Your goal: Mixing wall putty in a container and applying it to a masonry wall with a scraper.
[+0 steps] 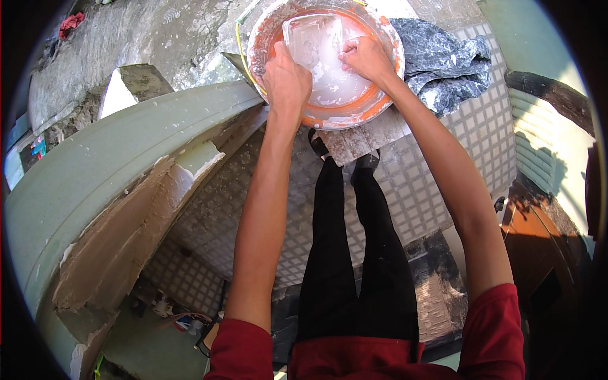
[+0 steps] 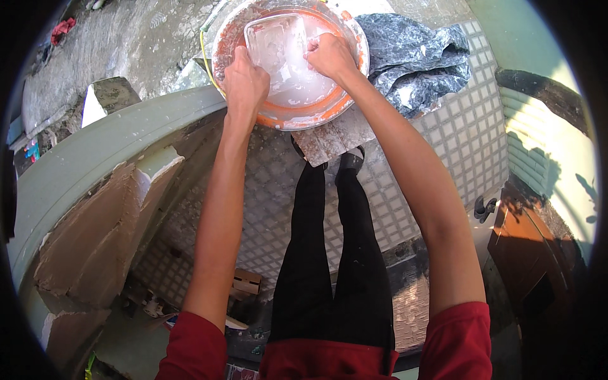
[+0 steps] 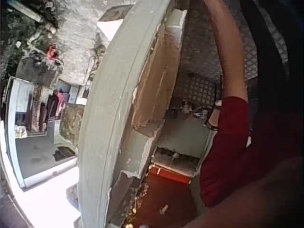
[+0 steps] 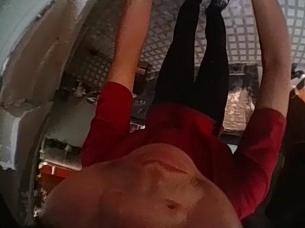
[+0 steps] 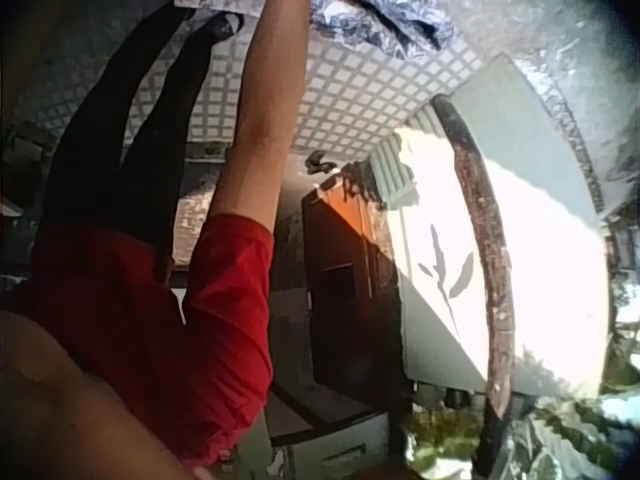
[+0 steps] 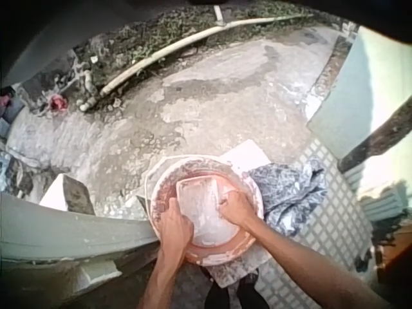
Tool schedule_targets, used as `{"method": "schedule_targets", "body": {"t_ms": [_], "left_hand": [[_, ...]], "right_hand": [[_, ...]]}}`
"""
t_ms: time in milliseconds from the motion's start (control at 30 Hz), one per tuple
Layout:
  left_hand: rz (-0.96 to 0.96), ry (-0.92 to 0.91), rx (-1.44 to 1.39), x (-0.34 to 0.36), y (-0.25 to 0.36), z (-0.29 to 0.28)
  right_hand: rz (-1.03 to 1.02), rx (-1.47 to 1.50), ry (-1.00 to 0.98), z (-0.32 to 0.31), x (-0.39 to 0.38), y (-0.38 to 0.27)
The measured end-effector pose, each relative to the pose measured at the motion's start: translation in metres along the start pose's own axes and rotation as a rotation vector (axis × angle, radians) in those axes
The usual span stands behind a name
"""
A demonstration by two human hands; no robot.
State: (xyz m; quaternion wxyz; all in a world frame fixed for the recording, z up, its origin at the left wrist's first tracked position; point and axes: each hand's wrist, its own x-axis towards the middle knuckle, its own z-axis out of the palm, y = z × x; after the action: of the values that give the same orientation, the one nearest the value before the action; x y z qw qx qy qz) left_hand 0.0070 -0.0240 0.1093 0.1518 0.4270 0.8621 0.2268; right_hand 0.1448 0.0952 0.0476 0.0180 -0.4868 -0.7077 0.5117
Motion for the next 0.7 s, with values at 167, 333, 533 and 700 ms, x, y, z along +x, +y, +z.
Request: {"method": "schedule_targets", "body": {"t_ms": [167,333,533,700], "left_hand": [[-0.035,-0.017,-0.026,-0.005,-0.004,-0.001],[-0.09,-0.1,0.003,-0.005,-0.001,-0.002],[-0.163,-0.234,0.03,0.0,-0.001,-0.006],[-0.191,-0.264,0.013,0.006,-0.004,-0.007]], "right_hand": [[0.017,-0.161,-0.015,-0.001,-0.002,-0.008],[0.015,-0.231,-0.028,-0.005,-0.002,-0.003],[-0.047,-0.425,0.011,-0.016,-0.006,-0.011],[-0.118,-0.425,-0.037,-0.036,-0.02,-0.035]]}}
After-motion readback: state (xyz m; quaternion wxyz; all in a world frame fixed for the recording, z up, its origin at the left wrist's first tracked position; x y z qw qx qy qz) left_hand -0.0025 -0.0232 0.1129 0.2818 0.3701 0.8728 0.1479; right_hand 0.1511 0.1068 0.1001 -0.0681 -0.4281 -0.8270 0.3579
